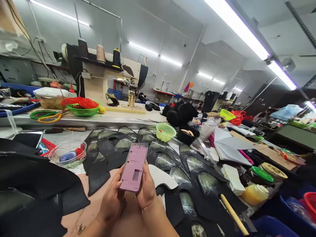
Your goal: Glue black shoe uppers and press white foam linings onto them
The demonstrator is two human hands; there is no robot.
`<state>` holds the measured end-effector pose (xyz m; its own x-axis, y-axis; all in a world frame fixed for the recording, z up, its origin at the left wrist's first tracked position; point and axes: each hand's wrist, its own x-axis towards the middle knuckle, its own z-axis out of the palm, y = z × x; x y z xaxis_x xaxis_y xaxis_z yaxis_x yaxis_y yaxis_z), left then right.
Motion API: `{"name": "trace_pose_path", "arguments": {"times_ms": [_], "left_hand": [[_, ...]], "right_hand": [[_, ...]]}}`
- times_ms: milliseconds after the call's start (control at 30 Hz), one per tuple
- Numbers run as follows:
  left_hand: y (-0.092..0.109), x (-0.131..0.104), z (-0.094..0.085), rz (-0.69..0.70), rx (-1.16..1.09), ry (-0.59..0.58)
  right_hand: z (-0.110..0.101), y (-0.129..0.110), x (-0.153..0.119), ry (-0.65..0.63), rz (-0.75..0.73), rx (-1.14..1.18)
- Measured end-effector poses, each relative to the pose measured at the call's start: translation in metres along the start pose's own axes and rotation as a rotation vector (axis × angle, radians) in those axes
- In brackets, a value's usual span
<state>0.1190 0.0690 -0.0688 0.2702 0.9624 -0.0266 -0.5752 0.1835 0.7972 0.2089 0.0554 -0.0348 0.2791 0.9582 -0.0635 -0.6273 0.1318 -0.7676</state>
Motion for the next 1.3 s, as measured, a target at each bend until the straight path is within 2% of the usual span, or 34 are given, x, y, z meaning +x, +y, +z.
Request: {"name": "trace_pose_path", "arguments": {"times_ms": [133,233,400,533,600,833,1000,1300], "left_hand": [[0.003,0.000,0.002,-0.107,-0.103,-0.120],[0.002,-0.003,0.003,-0.150,-0.127,-0.164],[0.004,-0.004,0.005,-0.156,-0.116,-0.125],[0.012,-0.005,0.009,-0.169,-0.189,-0.069],[0.016,-0.007,0.011,-0.170,-0.224,-0.032],[0.023,-0.010,0.017,-0.186,-0.166,0.036],[0.021,-0.009,0.015,-0.217,-0.177,0.040],[0.013,-0.004,0.007,-0.222,-0.276,0.053]], "right_hand": [[-0.004,-0.006,0.004,-0.044,0.000,0.077],[-0.009,-0.011,0.007,-0.084,0.030,0.073],[-0.013,-0.016,0.003,-0.119,0.045,0.058],[-0.015,-0.017,0.000,-0.329,0.087,0.071],[-0.017,-0.017,0.000,-0.386,0.107,0.040],[-0.022,-0.015,0.003,-0.406,0.099,-0.146],[-0.026,-0.006,0.006,-0.346,0.064,-0.164],[-0.027,0.000,0.011,-0.407,0.023,-0.217]]}}
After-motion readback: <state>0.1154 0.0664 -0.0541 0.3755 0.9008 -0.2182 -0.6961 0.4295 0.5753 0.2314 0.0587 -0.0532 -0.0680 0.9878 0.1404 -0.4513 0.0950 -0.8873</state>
